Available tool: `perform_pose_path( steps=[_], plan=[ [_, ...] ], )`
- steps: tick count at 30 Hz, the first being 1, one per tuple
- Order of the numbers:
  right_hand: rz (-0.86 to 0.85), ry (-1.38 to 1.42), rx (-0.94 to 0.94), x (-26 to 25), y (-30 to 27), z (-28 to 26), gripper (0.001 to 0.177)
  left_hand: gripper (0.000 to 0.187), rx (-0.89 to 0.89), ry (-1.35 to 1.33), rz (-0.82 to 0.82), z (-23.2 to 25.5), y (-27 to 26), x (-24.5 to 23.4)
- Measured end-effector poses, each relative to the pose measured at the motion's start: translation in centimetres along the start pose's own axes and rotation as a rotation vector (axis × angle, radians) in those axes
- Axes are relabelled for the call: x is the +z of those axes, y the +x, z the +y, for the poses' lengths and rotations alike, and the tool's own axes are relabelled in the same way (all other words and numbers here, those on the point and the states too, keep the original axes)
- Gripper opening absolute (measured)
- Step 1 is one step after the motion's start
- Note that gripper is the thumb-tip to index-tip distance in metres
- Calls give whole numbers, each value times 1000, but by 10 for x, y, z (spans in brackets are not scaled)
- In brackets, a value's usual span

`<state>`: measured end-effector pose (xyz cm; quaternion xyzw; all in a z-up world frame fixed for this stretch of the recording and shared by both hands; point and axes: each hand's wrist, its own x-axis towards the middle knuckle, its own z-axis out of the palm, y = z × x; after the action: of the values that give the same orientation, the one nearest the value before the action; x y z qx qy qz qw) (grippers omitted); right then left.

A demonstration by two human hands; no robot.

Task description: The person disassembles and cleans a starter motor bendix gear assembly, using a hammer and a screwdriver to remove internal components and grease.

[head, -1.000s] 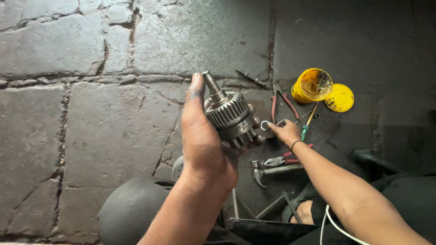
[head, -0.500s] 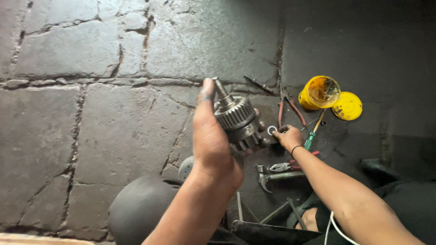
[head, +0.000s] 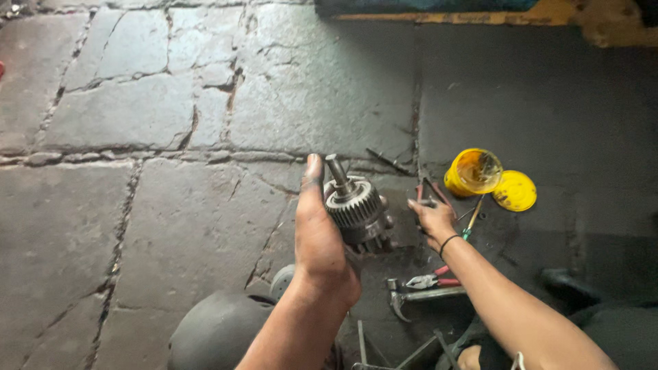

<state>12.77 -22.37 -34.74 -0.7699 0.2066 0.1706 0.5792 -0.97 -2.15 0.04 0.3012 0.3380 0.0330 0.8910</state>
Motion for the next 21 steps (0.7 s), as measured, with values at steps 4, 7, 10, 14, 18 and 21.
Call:
perform_pose_path(
  steps=[4, 7, 10, 14, 18, 21],
  plan=[
    [-227, 254, -97, 8, -31, -104, 22, 59, 5, -13, -126, 4, -5, 7],
    [-353, 197, -251, -10, -64, -189, 17, 60, 47, -14, -149, 4, -9, 12],
    [-467, 148, -258, -39, -109, -254, 19, 61, 19, -4, -209, 2, -13, 14],
    [-511, 36, -195, -76, -174, -292, 16, 64, -21, 28, -171, 2, -13, 14],
    [-450, 58, -46, -99, -213, -287, 16, 62, -51, 31, -138, 1, -12, 15],
    [-474, 141, 20, -109, -218, -270, 19, 61, -60, 77, -97, -2, -9, 10]
  ],
)
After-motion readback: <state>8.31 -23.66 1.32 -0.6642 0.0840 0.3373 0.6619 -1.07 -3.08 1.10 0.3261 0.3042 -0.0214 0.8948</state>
